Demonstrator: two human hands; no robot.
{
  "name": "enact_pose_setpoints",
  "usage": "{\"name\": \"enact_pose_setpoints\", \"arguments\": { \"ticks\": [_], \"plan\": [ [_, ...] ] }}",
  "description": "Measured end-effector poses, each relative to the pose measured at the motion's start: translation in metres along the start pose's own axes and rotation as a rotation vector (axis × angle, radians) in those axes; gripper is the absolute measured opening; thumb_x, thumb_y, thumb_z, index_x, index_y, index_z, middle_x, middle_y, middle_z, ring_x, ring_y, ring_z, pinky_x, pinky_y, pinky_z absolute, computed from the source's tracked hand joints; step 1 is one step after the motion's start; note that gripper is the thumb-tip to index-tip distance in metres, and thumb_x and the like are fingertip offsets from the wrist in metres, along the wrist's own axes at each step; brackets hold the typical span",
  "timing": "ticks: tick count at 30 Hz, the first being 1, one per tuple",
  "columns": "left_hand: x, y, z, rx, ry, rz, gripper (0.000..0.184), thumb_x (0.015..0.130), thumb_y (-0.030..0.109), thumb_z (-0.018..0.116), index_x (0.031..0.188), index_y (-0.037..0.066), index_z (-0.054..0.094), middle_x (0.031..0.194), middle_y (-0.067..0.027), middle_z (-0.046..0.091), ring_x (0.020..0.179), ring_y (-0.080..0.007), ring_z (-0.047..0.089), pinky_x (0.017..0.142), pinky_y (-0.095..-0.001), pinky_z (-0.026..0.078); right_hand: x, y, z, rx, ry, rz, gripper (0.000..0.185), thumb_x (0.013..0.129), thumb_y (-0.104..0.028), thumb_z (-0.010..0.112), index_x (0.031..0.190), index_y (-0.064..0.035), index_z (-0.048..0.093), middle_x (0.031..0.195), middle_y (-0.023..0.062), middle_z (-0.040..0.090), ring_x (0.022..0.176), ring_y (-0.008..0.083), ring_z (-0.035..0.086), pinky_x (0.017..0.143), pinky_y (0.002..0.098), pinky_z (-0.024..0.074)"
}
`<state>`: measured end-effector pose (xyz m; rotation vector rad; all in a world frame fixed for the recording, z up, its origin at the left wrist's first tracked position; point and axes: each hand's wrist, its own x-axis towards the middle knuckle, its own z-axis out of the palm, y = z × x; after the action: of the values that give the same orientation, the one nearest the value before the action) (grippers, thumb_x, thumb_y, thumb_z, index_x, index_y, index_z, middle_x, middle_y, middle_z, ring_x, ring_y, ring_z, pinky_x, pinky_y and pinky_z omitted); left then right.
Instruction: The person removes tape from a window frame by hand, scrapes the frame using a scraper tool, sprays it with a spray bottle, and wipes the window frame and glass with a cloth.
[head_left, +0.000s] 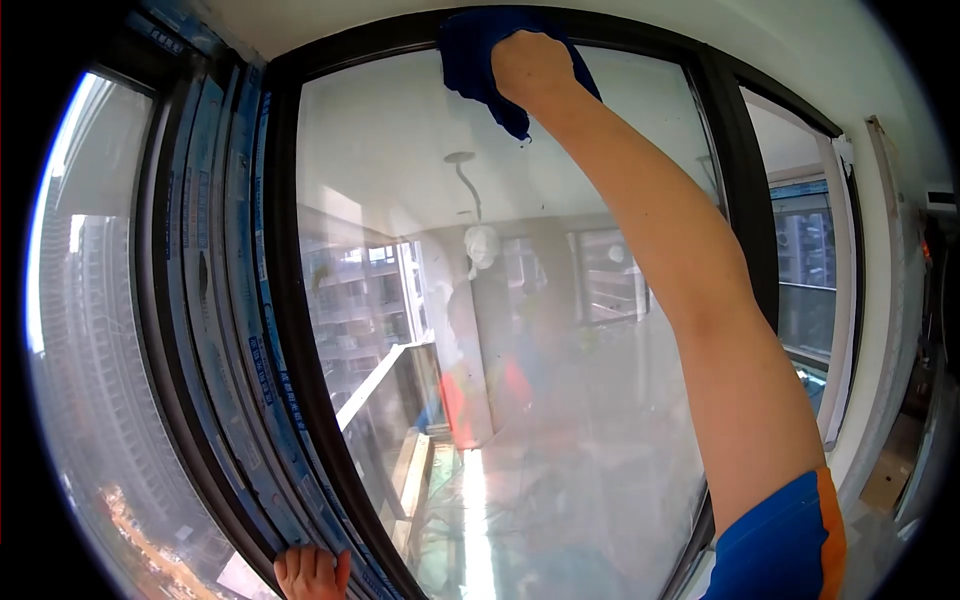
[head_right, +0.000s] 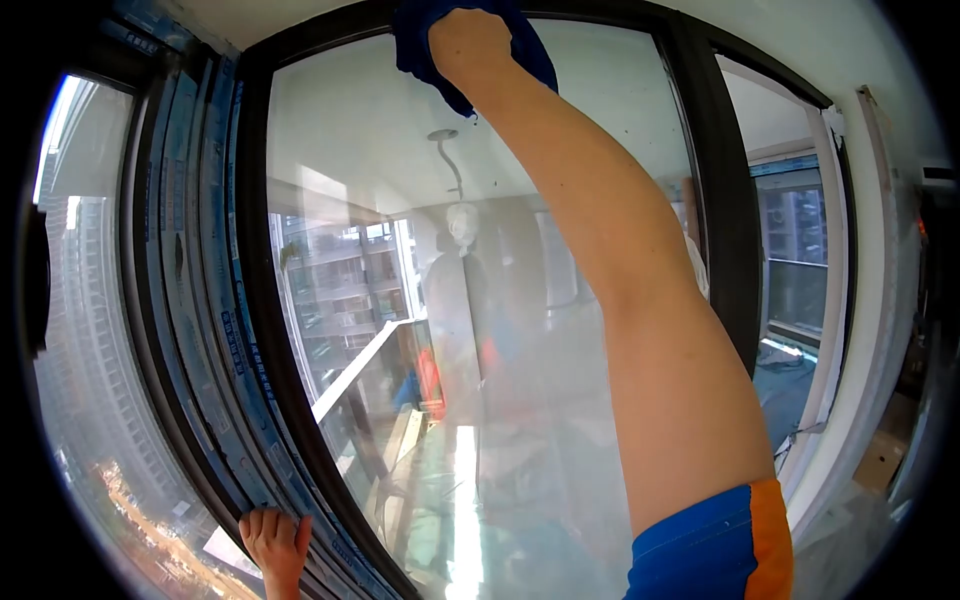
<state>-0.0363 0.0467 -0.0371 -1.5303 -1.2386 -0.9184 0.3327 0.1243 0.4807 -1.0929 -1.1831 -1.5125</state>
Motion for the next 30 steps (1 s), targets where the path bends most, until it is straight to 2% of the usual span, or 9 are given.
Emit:
{"name": "enact_pose_setpoints", "arguments": {
  "ticks": [11,12,13,18,19,23,24,27,30],
  "plan": [
    [0.002,0.000,0.003,0.052,-0.024,-0.033,0.044,0.089,0.038,0.060,0.066,0.003,0.052,0.072,-0.0127,0.048,0.075,-0.0312,0.048,0.078,-0.0431,0.039,-0.044,0.007,-0.004,0.360,0.234,-0.025,0.010,0.075,-0.012,0.066,0.082,-0.0048,0.067,0.073,0.0174,0.067,0.068,0.0371,0.066,0.061,0.0428,0.0543],
    [0.003,0.003,-0.001,0.058,-0.061,-0.049,0.043,0.089,0.038,0.060,0.066,0.002,0.052,0.073,-0.0127,0.049,0.076,-0.0312,0.048,0.079,-0.0430,0.040,-0.066,0.013,-0.013,0.378,0.204,-0.037,0.010,0.076,-0.011,0.065,0.083,-0.0055,0.066,0.073,0.0162,0.067,0.067,0.0393,0.064,0.062,0.0437,0.0537],
    [0.012,0.010,-0.011,0.011,-0.031,-0.039,0.025,0.080,0.019,0.072,0.068,0.005,0.054,0.074,-0.0117,0.049,0.075,-0.0299,0.049,0.072,-0.0442,0.036,-0.096,0.018,-0.030,0.404,0.122,-0.082,0.011,0.076,-0.012,0.067,0.085,-0.0064,0.066,0.078,0.0166,0.067,0.073,0.0382,0.064,0.066,0.0432,0.0539],
    [0.035,0.101,-0.043,-0.741,-0.139,-0.260,0.009,0.078,0.004,0.072,0.079,0.004,0.063,0.085,-0.0158,0.059,0.082,-0.0302,0.059,0.070,-0.0387,0.048,-0.246,0.034,-0.098,0.849,-0.239,-0.146,0.028,0.078,-0.015,0.076,0.101,-0.0036,0.065,0.096,0.0093,0.070,0.089,0.0255,0.068,0.076,0.0309,0.0531],
    [0.047,0.131,-0.061,-0.982,-0.251,-0.261,0.007,0.081,0.003,0.069,0.086,0.003,0.065,0.089,-0.0152,0.061,0.086,-0.0286,0.062,0.072,-0.0358,0.050,-0.277,0.030,-0.099,0.742,-0.287,-0.191,0.021,0.081,-0.018,0.067,0.101,-0.0085,0.065,0.096,0.0078,0.069,0.087,0.0273,0.066,0.075,0.0336,0.0528],
    [0.045,0.199,-0.066,-1.731,-0.592,-0.292,0.027,0.089,-0.005,0.057,0.115,-0.002,0.061,0.104,-0.0119,0.066,0.099,-0.0211,0.064,0.082,-0.0311,0.052,-0.366,0.036,-0.139,0.924,-0.594,-0.269,0.015,0.075,-0.020,0.073,0.082,-0.0107,0.062,0.081,0.0046,0.064,0.076,0.0248,0.063,0.065,0.0305,0.0486],
    [0.017,0.191,-0.044,-1.390,-0.265,-0.121,0.031,0.088,-0.003,0.063,0.119,-0.003,0.059,0.106,-0.0123,0.066,0.100,-0.0191,0.064,0.085,-0.0318,0.052,-0.378,0.041,-0.144,0.989,-0.668,-0.279,0.015,0.074,-0.020,0.073,0.076,-0.0119,0.061,0.078,0.0043,0.063,0.073,0.0250,0.062,0.063,0.0299,0.0472],
    [-0.012,0.170,-0.048,-1.538,-0.393,-0.477,0.032,0.087,-0.001,0.064,0.119,-0.003,0.059,0.107,-0.0127,0.066,0.100,-0.0198,0.064,0.086,-0.0322,0.052,-0.364,0.062,-0.189,0.954,-0.902,-0.207,0.017,0.073,-0.022,0.074,0.076,-0.0120,0.061,0.078,0.0046,0.063,0.071,0.0254,0.062,0.061,0.0317,0.0472],
    [-0.017,0.156,-0.052,-1.585,-0.406,-0.668,0.035,0.086,0.001,0.066,0.120,-0.003,0.059,0.108,-0.0131,0.066,0.100,-0.0205,0.064,0.087,-0.0326,0.051,-0.365,0.079,-0.197,0.952,-0.801,-0.332,0.018,0.075,-0.024,0.074,0.079,-0.0111,0.062,0.078,0.0061,0.063,0.070,0.0257,0.062,0.060,0.0329,0.0478]
  ]
}}
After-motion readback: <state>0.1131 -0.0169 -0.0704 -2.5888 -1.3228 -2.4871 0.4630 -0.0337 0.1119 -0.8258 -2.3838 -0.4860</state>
